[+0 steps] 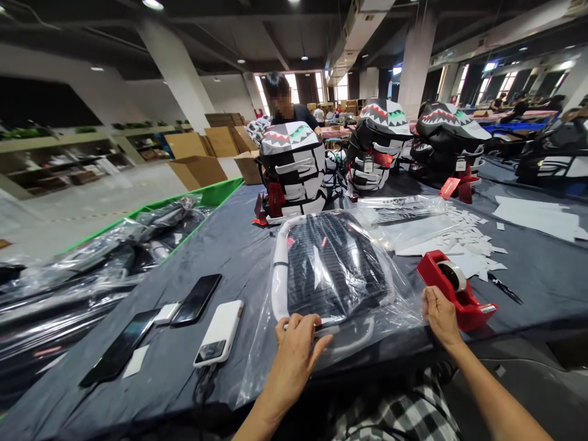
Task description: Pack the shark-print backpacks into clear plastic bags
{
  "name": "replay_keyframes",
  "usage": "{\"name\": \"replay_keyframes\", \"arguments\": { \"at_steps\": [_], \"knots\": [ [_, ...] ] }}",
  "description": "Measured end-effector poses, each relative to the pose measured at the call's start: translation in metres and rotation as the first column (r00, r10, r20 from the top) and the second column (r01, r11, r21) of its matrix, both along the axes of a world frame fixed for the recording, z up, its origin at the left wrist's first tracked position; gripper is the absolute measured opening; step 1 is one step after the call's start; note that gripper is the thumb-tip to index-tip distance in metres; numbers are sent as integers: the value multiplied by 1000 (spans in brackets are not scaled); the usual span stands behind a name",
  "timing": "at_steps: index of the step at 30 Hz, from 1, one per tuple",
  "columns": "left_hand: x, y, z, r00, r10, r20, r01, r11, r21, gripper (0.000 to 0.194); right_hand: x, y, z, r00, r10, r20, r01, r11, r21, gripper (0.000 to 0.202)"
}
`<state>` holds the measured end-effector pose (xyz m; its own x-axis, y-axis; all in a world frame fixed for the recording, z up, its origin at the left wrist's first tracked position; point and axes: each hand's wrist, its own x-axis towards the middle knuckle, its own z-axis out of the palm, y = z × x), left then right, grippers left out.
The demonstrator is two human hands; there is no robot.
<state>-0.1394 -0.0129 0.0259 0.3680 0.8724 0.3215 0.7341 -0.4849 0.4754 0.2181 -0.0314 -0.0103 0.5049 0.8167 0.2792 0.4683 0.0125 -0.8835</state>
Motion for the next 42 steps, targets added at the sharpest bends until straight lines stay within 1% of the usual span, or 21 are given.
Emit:
{"name": "replay_keyframes", "arguments": {
  "at_steps": [4, 8, 10, 11, 13, 16, 17, 19, 20, 22, 25, 27, 28, 29, 30, 32, 34, 36, 38, 40, 42],
  "knots": [
    [0, -1, 0, 999, -34, -4, 34, 997, -71, 25, 0, 0, 1, 1000, -5, 23, 5, 1000, 7, 63],
    [1, 6, 11, 994, -111, -2, 110, 993, -29, 27, 1, -1, 3, 998, -6, 57, 5, 1000, 13, 61],
    [2, 15, 18, 992, -127, 3, 127, 992, -13, 29, 4, 1, 3, 990, -33, 137, 29, 999, 36, 61],
    [4, 21, 21, 991, -130, 10, 130, 991, -35, 28, 6, 4, 2, 981, -50, 186, 42, 998, 45, 61],
    [7, 34, 24, 987, -151, 51, 157, 974, -165, 28, 9, 13, 0, 962, -58, 266, 50, 998, 38, 65],
    [12, 51, 24, 971, -166, 171, 221, 898, -380, 32, 9, 31, -5, 951, 5, 309, 8, 999, -43, 72],
    [13, 55, 23, 967, -159, 201, 232, 879, -416, 34, 8, 35, -6, 954, 31, 297, -8, 997, -78, 73],
    [14, 59, 21, 964, -137, 227, 227, 869, -440, 35, 6, 37, -2, 965, 65, 253, -33, 991, -130, 72],
    [14, 59, 20, 964, -131, 230, 224, 868, -444, 36, 7, 33, 2, 968, 66, 243, -36, 992, -124, 71],
    [15, 59, 20, 966, -128, 224, 219, 867, -448, 37, 15, 16, 15, 958, 16, 286, -4, 999, -41, 68],
    [17, 58, 23, 972, -143, 185, 214, 864, -456, 40, 46, -23, 40, 878, -175, 446, 135, 984, 119, 60],
    [19, 57, 26, 976, -166, 138, 212, 857, -470, 42, 76, -47, 54, 814, -263, 517, 236, 964, 119, 57],
    [19, 57, 27, 977, -177, 117, 212, 854, -475, 43, 90, -57, 60, 803, -268, 532, 268, 960, 79, 58],
    [18, 56, 27, 977, -185, 103, 212, 854, -476, 44, 103, -65, 64, 815, -241, 527, 277, 961, 11, 60],
    [17, 57, 25, 978, -186, 98, 211, 856, -473, 46, 113, -70, 67, 848, -190, 494, 262, 962, -80, 61],
    [12, 59, 16, 976, -188, 113, 219, 858, -464, 51, 125, -77, 68, 935, -84, 346, 187, 943, -277, 62],
    [6, 66, 0, 973, -185, 137, 227, 862, -454, 55, 127, -77, 65, 981, -75, 180, 143, 905, -402, 63],
    [0, 73, -17, 970, -183, 158, 235, 863, -447, 58, 124, -74, 61, 985, -137, 105, 169, 885, -434, 65],
    [-3, 79, -31, 971, -172, 166, 230, 865, -446, 60, 120, -68, 57, 980, -171, 100, 198, 884, -424, 66],
    [-5, 82, -38, 975, -154, 160, 212, 865, -455, 60, 117, -59, 57, 981, -163, 102, 191, 891, -412, 62],
    [-5, 82, -38, 982, -127, 143, 180, 864, -470, 61, 114, -51, 59, 985, -141, 102, 171, 900, -400, 55]
  ]
}}
